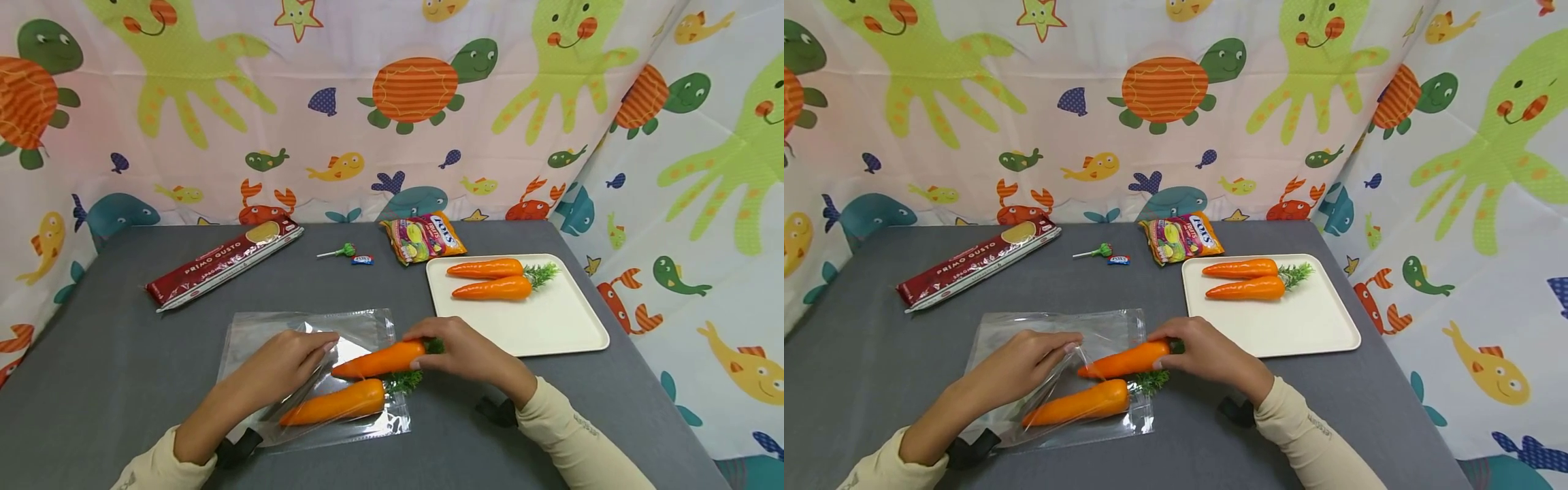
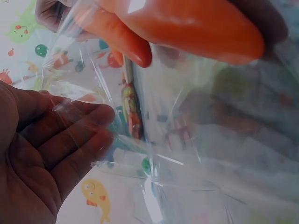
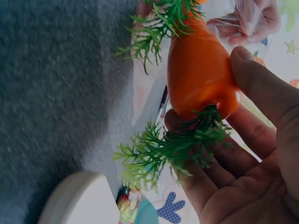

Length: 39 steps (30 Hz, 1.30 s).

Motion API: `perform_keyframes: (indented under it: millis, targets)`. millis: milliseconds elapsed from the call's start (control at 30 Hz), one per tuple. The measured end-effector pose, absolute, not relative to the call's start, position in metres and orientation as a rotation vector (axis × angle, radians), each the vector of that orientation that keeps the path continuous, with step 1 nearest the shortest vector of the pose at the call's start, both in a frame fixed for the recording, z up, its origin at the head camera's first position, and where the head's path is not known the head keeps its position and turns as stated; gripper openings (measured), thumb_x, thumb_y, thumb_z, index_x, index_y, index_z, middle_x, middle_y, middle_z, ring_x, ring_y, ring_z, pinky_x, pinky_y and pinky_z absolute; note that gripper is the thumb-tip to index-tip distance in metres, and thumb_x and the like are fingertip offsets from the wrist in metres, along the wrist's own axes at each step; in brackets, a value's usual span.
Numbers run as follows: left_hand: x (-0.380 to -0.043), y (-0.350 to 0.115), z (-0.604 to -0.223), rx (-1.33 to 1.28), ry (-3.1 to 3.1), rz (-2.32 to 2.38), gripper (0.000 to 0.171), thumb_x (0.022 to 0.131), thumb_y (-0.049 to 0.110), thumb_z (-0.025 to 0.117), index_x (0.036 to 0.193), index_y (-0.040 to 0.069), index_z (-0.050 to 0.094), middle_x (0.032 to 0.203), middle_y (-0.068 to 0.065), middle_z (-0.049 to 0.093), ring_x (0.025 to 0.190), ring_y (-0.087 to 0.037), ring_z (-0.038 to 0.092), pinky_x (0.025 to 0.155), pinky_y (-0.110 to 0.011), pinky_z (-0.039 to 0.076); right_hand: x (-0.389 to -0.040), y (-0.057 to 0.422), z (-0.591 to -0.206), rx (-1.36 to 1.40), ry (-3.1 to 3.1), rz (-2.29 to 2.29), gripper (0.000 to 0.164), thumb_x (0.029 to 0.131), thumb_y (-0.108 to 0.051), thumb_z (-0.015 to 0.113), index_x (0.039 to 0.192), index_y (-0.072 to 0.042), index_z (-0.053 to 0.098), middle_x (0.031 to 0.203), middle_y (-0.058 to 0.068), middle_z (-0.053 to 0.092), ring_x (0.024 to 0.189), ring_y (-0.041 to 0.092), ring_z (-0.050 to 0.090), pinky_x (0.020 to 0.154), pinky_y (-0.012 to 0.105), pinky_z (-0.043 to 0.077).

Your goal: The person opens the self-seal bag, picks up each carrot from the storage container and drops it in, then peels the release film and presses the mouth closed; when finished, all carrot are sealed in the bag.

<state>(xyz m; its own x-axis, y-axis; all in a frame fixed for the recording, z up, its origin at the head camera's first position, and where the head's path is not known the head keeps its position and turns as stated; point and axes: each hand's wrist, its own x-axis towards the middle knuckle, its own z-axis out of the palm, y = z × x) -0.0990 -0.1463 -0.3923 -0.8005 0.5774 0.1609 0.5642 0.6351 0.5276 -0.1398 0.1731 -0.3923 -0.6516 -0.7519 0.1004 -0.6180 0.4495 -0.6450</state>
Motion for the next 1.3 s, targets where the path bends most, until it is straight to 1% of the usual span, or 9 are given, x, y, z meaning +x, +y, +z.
perform_keyframes:
  millis: [33,233,367,500,600,767,933,1133,1300]
  targets:
    - [-0.099,-0.147,-0.392,0.983,2.817,0.894,0.028,0.096,0.006,0.06,0.124,0.0,0.065,0.083,0.0,0.069,0.052,0.0,0.04,0.065,-0.023,0.052,-0.14,0.172,-0.394,-1.193,2.498,-0.993,0.038,0.086,-0.025,0.076,0.119,-0.009,0.069,0.115,0.0,0.066,0.101,0.012,0.06,0.09,0.034,0.052]
    - [-0.098,-0.148,-0.393,0.97,2.79,0.909,0.029,0.098,0.008,0.059,0.125,0.0,0.065,0.088,0.001,0.07,0.051,-0.001,0.038,0.058,-0.021,0.047,-0.137,0.169,-0.399,-1.188,2.508,-1.02,0.038,0.086,-0.03,0.076,0.117,-0.01,0.07,0.112,-0.002,0.067,0.096,0.01,0.06,0.085,0.035,0.053]
    - [-0.098,-0.148,-0.392,0.972,2.785,0.913,0.029,0.098,0.008,0.059,0.125,-0.001,0.065,0.094,-0.001,0.071,0.05,-0.001,0.037,0.056,-0.02,0.046,-0.136,0.165,-0.402,-1.192,2.505,-1.044,0.038,0.086,-0.03,0.076,0.117,-0.01,0.07,0.11,-0.002,0.067,0.094,0.009,0.06,0.083,0.034,0.054]
    - [-0.099,-0.148,-0.391,0.975,2.787,0.907,0.029,0.097,0.007,0.059,0.125,-0.001,0.064,0.089,0.001,0.071,0.051,0.0,0.038,0.059,-0.021,0.047,-0.135,0.16,-0.404,-1.169,2.523,-1.073,0.038,0.085,-0.028,0.077,0.117,-0.009,0.07,0.109,-0.003,0.068,0.093,0.009,0.06,0.084,0.034,0.054]
    - [-0.099,-0.148,-0.391,0.967,2.782,0.916,0.029,0.097,0.007,0.059,0.125,-0.001,0.064,0.073,0.008,0.062,0.05,0.0,0.035,0.055,-0.021,0.045,-0.135,0.158,-0.405,-1.127,2.571,-1.094,0.037,0.085,-0.027,0.077,0.116,-0.009,0.07,0.108,-0.003,0.068,0.093,0.008,0.06,0.085,0.032,0.053]
    - [-0.1,-0.148,-0.39,0.935,2.777,0.953,0.029,0.097,0.005,0.059,0.124,-0.002,0.064,0.059,0.015,0.044,0.047,-0.002,0.031,0.046,-0.021,0.038,-0.132,0.16,-0.404,-1.033,2.642,-1.084,0.035,0.084,-0.027,0.078,0.114,-0.01,0.071,0.105,-0.005,0.068,0.09,0.008,0.06,0.084,0.031,0.054]
    - [-0.099,-0.15,-0.389,0.907,2.773,0.978,0.03,0.098,0.007,0.057,0.126,-0.003,0.063,0.061,0.014,0.046,0.047,-0.002,0.031,0.047,-0.021,0.04,-0.13,0.167,-0.401,-0.981,2.598,-1.11,0.032,0.083,-0.026,0.079,0.111,-0.011,0.072,0.1,-0.007,0.068,0.085,0.008,0.06,0.079,0.03,0.054]
    - [-0.1,-0.149,-0.389,0.916,2.791,0.98,0.03,0.099,0.007,0.057,0.127,-0.002,0.062,0.062,0.014,0.048,0.047,-0.002,0.03,0.052,-0.021,0.043,-0.129,0.168,-0.401,-1.102,2.458,-1.193,0.036,0.085,-0.029,0.077,0.115,-0.01,0.071,0.107,-0.005,0.07,0.09,0.009,0.063,0.081,0.03,0.054]
    - [-0.101,-0.147,-0.39,0.918,2.765,1.0,0.031,0.1,0.009,0.055,0.128,-0.001,0.062,0.06,0.014,0.046,0.044,-0.001,0.027,0.045,-0.021,0.038,-0.129,0.164,-0.405,-1.164,2.405,-1.198,0.039,0.089,-0.031,0.072,0.119,-0.007,0.07,0.108,-0.002,0.071,0.086,0.007,0.064,0.077,0.029,0.055]
